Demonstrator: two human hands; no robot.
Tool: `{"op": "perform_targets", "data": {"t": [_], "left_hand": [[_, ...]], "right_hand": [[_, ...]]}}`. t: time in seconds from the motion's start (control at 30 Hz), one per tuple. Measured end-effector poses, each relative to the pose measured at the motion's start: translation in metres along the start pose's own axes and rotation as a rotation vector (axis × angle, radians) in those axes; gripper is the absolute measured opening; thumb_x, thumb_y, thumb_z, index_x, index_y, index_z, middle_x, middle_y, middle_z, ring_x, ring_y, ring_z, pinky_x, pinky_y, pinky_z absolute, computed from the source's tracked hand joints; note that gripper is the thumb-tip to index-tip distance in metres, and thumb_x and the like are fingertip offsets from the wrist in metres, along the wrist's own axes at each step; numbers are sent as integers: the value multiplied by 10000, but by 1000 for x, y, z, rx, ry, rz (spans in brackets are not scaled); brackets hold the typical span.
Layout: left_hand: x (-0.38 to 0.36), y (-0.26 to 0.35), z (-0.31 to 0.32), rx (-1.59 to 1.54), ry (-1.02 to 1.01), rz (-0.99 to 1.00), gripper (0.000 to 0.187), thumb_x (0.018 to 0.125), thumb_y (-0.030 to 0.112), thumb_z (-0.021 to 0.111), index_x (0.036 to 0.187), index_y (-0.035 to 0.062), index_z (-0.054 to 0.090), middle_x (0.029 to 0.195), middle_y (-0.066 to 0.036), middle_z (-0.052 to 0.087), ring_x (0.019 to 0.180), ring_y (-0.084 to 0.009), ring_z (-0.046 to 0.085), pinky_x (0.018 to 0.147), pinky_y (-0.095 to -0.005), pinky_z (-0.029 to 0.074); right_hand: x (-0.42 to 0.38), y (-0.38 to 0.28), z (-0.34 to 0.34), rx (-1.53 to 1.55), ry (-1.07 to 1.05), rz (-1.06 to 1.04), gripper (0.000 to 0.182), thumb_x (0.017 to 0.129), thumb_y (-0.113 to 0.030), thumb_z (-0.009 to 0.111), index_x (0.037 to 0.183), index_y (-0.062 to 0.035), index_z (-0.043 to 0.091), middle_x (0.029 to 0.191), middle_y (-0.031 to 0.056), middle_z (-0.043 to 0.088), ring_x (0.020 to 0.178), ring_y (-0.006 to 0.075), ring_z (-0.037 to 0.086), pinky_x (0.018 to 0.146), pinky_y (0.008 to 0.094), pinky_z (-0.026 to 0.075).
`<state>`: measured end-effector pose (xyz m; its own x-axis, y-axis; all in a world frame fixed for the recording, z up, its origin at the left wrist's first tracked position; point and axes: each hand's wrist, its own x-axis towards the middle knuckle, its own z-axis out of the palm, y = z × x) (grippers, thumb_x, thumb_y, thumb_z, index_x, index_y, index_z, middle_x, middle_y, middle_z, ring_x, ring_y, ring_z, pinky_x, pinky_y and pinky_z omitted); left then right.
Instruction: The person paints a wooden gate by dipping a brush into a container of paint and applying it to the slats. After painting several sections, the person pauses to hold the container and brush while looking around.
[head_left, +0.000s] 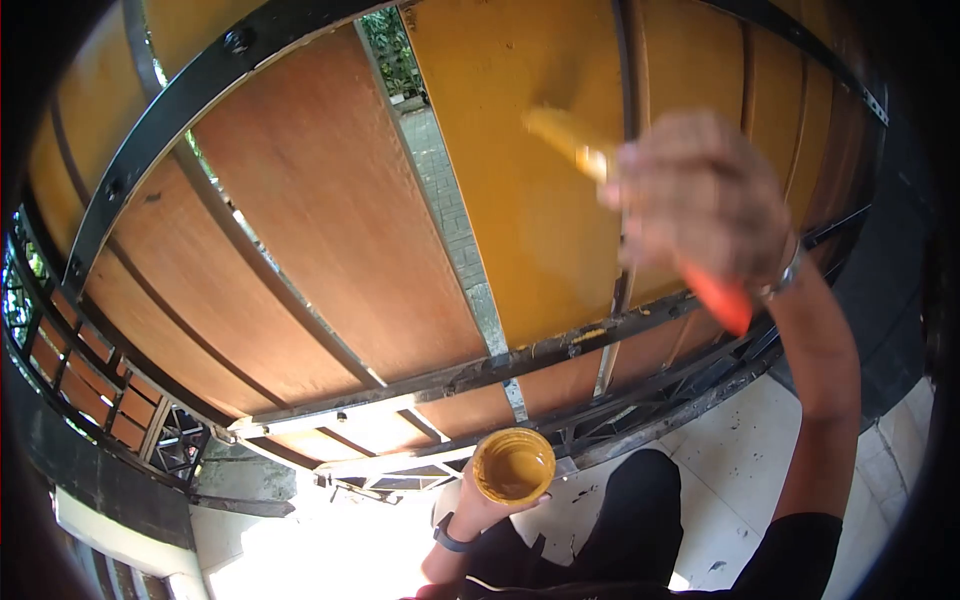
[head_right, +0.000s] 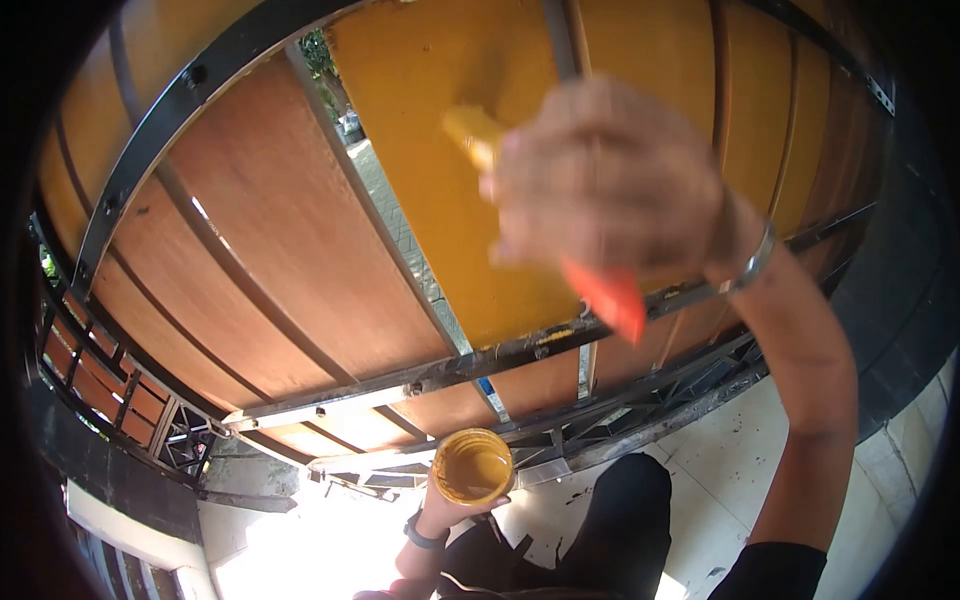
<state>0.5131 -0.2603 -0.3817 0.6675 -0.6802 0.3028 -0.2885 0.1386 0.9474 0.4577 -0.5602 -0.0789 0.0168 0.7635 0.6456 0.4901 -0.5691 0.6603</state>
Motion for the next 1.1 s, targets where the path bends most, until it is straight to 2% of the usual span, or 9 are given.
{"op": "perform_targets", "data": {"t": [0.33, 0.47, 0.5, 0.53, 0.6, 0.67, 0.8, 0.87, 1.1], "left_hand": [[37, 47, -13, -120, -241, -42, 743, 605, 241, 943, 1228, 40, 592, 1195, -138, 651, 1075, -256, 629, 911, -364, 512], [-6, 64, -28, -382, -273, -511, 742, 630, 206, 933, 1243, 31, 552, 1220, -177, 634, 1121, -285, 618, 958, -403, 506], [2, 110, -29, -197, -357, -227, 732, 649, 209, 924, 1253, 36, 548, 1222, -180, 638, 1125, -284, 621, 956, -403, 509], [7, 153, -19, -63, -260, -28, 393, 891, 117, 671, 1211, -92, 580, 999, -140, 698, 890, -189, 670, 792, -302, 572], [-10, 194, -26, -298, -204, -384, 392, 883, 125, 689, 1202, -79, 589, 1009, -133, 702, 904, -187, 673, 789, -296, 572], [-23, 246, -40, -28, -343, -72, 624, 729, 68, 852, 1254, -44, 534, 1076, -135, 676, 963, -197, 664, 799, -324, 579], [-68, 337, -56, -82, -320, -230, 738, 616, 135, 928, 1241, 18, 552, 1205, -130, 619, 1065, -215, 623, 901, -349, 532], [-96, 391, -65, 2, -301, -291, 754, 581, 212, 955, 1222, 54, 590, 1275, -124, 580, 1145, -234, 590, 973, -356, 498], [-240, 477, -69, 81, -192, -41, 875, 599, 88, 950, 1310, 56, 442, 1250, -122, 585, 1124, -202, 602, 949, -363, 534]], "right_hand": [[-8, -24, -8, -22, 35, 40, 87, 896, -241, 648, 916, -162, 619, 1014, -20, 671, 975, 180, 645, 876, 310, 536], [-19, -56, 1, 118, -253, 296, 137, 871, -257, 665, 941, -152, 611, 1069, -4, 661, 1025, 182, 630, 942, 328, 520], [-23, -75, -4, 159, -353, 276, 144, 858, -245, 675, 949, -151, 614, 1087, 1, 657, 1029, 191, 629, 952, 327, 519], [-23, -94, -16, 206, -455, 254, 155, 845, -234, 684, 956, -149, 617, 1105, 5, 654, 1033, 200, 629, 962, 327, 519], [5, -111, -54, 266, -426, 437, 158, 834, -217, 707, 954, -149, 631, 1118, 3, 654, 1037, 204, 630, 950, 331, 526], [48, -128, -103, 243, -357, 801, 201, 796, -177, 768, 956, -133, 655, 1134, 17, 669, 1030, 194, 642, 882, 348, 547], [121, -213, -160, 163, -238, 1326, 259, 749, -142, 824, 962, -104, 682, 1034, 41, 702, 943, 210, 666, 806, 337, 546], [147, -284, -180, 241, -193, 1949, 243, 756, -151, 831, 942, -84, 689, 945, 50, 700, 864, 218, 665, 779, 330, 541], [232, -438, -278, 404, -448, 1805, 140, 848, -166, 752, 942, -77, 699, 907, 79, 691, 827, 232, 658, 763, 347, 532]]}}
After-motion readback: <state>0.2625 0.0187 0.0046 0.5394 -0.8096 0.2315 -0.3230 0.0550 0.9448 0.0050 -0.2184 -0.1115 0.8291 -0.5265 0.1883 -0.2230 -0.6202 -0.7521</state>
